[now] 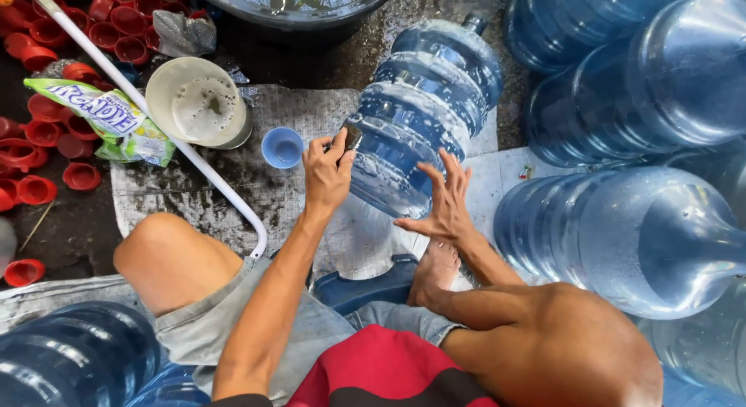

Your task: Scrubbing the outside of a large plastic water jug with a sponge and soap, then rinsing it and cleaning the inside with a brush.

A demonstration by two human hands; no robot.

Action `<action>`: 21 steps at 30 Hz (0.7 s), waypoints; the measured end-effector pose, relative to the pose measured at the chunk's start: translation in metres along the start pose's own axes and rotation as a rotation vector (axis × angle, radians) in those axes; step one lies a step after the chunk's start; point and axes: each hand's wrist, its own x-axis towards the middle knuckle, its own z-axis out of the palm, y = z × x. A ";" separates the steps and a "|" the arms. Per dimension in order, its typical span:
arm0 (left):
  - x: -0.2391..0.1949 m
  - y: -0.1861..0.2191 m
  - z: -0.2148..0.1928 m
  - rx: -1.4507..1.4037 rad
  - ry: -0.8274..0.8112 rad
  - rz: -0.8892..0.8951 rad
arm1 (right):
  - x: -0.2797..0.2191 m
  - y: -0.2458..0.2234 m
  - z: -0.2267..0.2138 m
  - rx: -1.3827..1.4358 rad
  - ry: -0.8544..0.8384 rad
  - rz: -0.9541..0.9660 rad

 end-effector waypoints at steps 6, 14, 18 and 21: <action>-0.007 0.003 -0.013 0.030 -0.159 -0.020 | 0.037 -0.020 0.018 -0.094 -0.054 0.002; -0.029 0.029 0.011 0.111 -0.044 0.205 | 0.035 -0.013 0.027 -0.095 0.018 -0.003; -0.015 -0.001 0.017 -0.047 0.032 0.155 | 0.029 -0.010 0.026 -0.072 0.045 -0.013; -0.012 -0.086 0.037 0.029 0.073 0.066 | 0.031 -0.012 0.026 -0.050 0.045 -0.008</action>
